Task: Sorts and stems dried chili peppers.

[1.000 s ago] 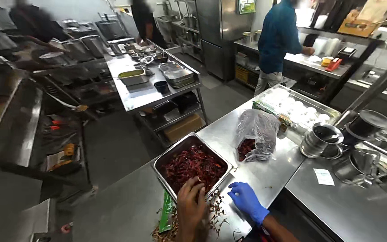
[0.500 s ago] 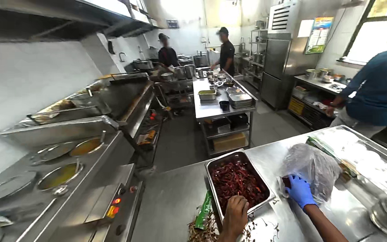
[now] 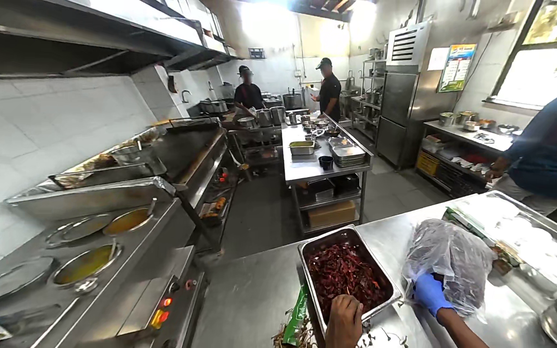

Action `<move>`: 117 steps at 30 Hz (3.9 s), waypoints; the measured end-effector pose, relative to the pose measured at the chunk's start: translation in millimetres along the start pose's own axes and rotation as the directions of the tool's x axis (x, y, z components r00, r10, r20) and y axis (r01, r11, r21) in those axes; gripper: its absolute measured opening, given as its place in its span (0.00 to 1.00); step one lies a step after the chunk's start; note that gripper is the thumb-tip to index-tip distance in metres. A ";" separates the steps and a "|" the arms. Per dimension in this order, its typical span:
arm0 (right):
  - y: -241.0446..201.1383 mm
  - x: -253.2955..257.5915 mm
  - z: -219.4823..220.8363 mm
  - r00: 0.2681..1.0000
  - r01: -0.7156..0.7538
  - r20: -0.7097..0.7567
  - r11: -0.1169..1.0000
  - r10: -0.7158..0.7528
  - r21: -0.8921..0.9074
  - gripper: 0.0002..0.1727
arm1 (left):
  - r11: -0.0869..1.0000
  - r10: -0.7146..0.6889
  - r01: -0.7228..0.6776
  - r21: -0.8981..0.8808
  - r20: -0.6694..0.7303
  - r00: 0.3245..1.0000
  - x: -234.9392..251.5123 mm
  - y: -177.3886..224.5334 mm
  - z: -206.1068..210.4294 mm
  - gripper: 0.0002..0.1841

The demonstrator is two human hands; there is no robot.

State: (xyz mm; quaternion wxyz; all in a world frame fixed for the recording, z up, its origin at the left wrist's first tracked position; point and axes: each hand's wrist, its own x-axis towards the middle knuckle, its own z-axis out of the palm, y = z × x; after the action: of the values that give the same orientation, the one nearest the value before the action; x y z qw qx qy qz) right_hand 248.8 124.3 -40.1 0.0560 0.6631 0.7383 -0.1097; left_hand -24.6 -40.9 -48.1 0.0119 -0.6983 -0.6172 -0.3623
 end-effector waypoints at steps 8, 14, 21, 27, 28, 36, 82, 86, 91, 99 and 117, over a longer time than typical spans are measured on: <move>35.0 34.5 -1.3 0.984 0.011 -0.176 0.974 0.030 0.226 0.22 | 1.000 0.006 -0.005 -0.017 0.041 0.999 -1.4 -1.3 -2.4 0.17; 29.2 21.8 -61.9 0.978 0.073 -0.205 0.875 0.031 0.478 0.12 | 0.999 0.033 -0.033 -0.019 0.014 0.999 3.9 -0.1 -9.0 0.16; 25.2 -27.2 -30.0 0.931 0.195 -0.362 0.905 -0.049 0.378 0.24 | 0.996 0.091 -0.090 -0.015 0.071 0.993 4.0 4.9 -14.1 0.16; 2.7 -95.2 42.1 0.786 0.347 -0.569 0.934 -0.243 0.081 0.26 | 0.996 0.093 -0.093 -0.003 0.089 0.992 1.3 3.6 -15.6 0.17; 2.3 -102.1 51.2 0.770 0.351 -0.592 0.933 -0.239 0.079 0.25 | 0.996 0.094 -0.094 -0.005 0.091 0.991 1.1 2.5 -14.9 0.17; 5.5 -113.8 65.6 0.646 0.397 -0.763 0.852 0.005 0.342 0.22 | 0.937 0.348 -0.342 -0.065 0.129 0.929 -20.0 27.6 -16.5 0.16; 36.0 -186.4 39.6 0.870 0.442 -0.421 0.782 -0.256 0.439 0.36 | 0.955 0.275 -0.298 0.017 0.338 0.900 -126.2 -19.0 -33.6 0.24; 24.5 -189.3 48.2 0.855 0.433 -0.402 0.877 -0.327 0.209 0.33 | 0.945 0.310 -0.327 0.011 0.284 0.907 -129.0 -1.1 -43.8 0.24; 17.3 -197.8 35.2 0.894 0.414 -0.290 0.878 -0.342 0.241 0.21 | 0.958 0.244 -0.286 0.025 0.454 0.857 -147.5 -8.8 -27.0 0.29; 77.2 -188.9 30.0 0.929 0.064 -0.350 0.876 0.123 0.478 0.17 | 0.961 0.188 -0.233 0.150 0.264 0.946 -133.3 -51.4 -64.6 0.25; 81.1 -144.8 20.3 0.903 -0.113 -0.387 0.971 0.189 0.210 0.10 | 0.937 0.304 -0.282 -0.209 0.085 0.949 -72.2 53.7 -74.5 0.12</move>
State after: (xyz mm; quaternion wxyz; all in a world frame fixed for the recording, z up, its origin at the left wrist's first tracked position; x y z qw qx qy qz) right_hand 344.5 -12.7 -33.9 -0.1503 0.7292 0.6668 -0.0329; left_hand -12.6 -149.8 -7.7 -0.0381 -0.8001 -0.4675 -0.3739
